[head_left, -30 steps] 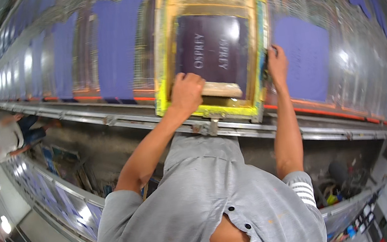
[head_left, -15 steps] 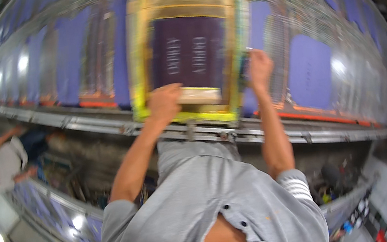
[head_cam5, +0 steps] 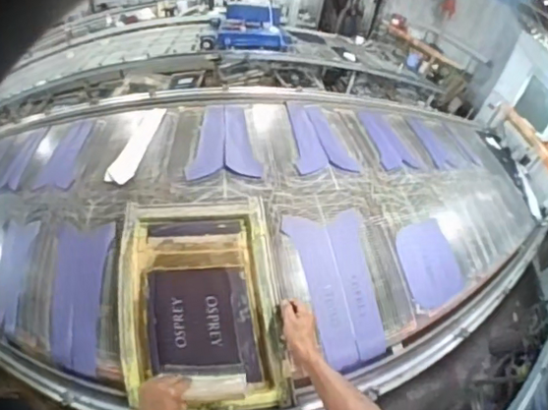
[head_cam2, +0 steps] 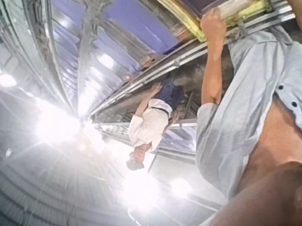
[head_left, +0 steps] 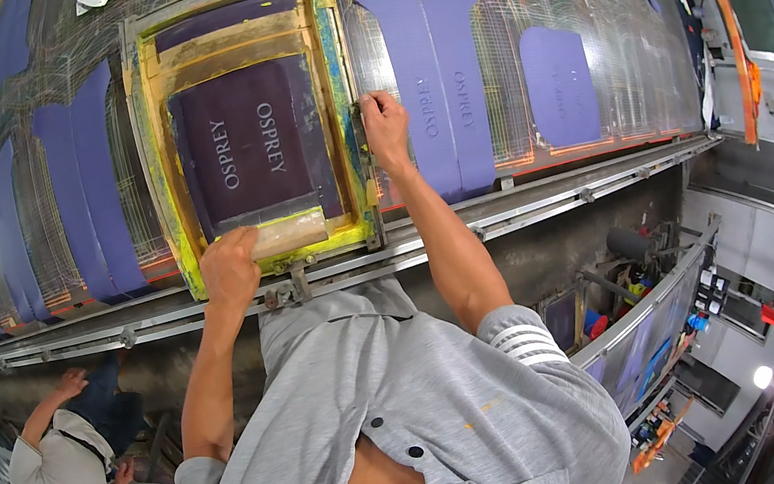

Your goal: The person performs screen printing on a conveyor belt. They place a screen frame over a purple fabric piece, apply ink with a squeegee, and pull the ink across the mesh to transfer the design. The person repeats this process on multiple fabric pieces.

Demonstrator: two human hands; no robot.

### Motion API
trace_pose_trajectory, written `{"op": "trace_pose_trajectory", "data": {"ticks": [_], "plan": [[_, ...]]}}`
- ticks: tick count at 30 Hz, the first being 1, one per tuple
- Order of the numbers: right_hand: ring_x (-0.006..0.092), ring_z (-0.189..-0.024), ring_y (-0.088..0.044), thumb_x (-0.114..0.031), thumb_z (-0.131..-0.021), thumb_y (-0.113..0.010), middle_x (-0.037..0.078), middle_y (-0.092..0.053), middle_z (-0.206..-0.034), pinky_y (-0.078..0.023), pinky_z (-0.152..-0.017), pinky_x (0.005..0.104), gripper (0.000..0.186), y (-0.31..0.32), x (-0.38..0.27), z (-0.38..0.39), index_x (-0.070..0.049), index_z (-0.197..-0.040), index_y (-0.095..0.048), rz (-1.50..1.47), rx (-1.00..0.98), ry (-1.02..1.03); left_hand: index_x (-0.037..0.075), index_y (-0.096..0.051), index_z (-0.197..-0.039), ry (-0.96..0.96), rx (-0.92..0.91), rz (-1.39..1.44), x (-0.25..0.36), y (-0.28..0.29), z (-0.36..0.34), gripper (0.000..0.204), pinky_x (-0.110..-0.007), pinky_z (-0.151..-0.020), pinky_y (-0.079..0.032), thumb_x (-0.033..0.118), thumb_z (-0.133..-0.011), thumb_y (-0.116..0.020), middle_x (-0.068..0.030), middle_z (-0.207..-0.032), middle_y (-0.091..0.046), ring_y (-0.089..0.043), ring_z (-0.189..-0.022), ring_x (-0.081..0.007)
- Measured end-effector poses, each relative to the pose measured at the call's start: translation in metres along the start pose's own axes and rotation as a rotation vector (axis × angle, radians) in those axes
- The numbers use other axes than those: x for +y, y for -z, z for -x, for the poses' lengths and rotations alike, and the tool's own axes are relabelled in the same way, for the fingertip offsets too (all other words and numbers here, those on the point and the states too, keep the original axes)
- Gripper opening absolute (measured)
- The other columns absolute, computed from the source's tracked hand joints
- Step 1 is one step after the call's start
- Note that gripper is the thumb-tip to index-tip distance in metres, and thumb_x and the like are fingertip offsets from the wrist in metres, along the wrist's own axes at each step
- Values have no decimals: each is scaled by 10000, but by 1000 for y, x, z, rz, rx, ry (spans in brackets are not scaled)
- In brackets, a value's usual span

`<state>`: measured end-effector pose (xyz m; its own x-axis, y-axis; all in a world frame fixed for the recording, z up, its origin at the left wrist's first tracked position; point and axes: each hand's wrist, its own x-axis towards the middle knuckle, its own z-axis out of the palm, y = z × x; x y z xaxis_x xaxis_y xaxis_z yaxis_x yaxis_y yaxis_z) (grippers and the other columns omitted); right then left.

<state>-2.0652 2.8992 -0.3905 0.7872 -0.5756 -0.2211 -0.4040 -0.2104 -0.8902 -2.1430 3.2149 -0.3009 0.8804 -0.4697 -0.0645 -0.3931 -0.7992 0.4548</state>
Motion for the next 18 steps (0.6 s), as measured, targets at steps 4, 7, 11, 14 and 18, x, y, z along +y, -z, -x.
{"op": "trace_pose_trajectory", "data": {"ticks": [4, 7, 11, 14, 18], "plan": [[153, -654, -527, -208, -913, -602, 102, -616, -691, -450, -624, 349, 286, -7, -2, -6, 66, -944, -675, 55, 35, 105, 25, -697, -1022, -28, 0, -27, -13, -16, 12, 367, -418, -849, -523, -37, -669, -619, -126, -1052, -703, -673, -966, -319], [343, -697, -647, -247, -897, -583, 200, -667, -742, -486, -686, 427, 293, -10, 0, -7, 10, -959, -711, 129, 79, 93, 19, -668, -1061, -10, -34, -55, -7, -14, 17, 414, -409, -885, -509, -38, -651, -643, -128, -1096, -683, -655, -1037, -310], [327, -813, -647, -284, -914, -592, 195, -685, -910, -493, -751, 424, 319, -11, 0, -11, -8, -1018, -715, 242, 88, 103, 36, -659, -1105, -104, 123, -116, -26, -27, -10, 477, -413, -912, -500, -26, -633, -677, -119, -1131, -674, -633, -1086, -309], [297, -908, -629, -325, -918, -631, 177, -675, -1025, -491, -816, 414, 346, -14, -4, -5, -24, -1066, -714, 492, 223, 396, 39, -652, -1073, -108, 174, -142, -44, -23, -70, 429, -402, -925, -490, -5, -647, -678, -117, -1132, -669, -623, -1120, -293], [322, -941, -636, -353, -887, -677, 136, -676, -965, -487, -857, 454, 332, -33, -90, -14, -89, -1081, -728, 472, -119, 703, 58, -705, -892, -27, 47, -133, -62, 2, -166, 210, -458, -780, -528, 47, -684, -674, -145, -914, -696, -674, -901, -346]]}}
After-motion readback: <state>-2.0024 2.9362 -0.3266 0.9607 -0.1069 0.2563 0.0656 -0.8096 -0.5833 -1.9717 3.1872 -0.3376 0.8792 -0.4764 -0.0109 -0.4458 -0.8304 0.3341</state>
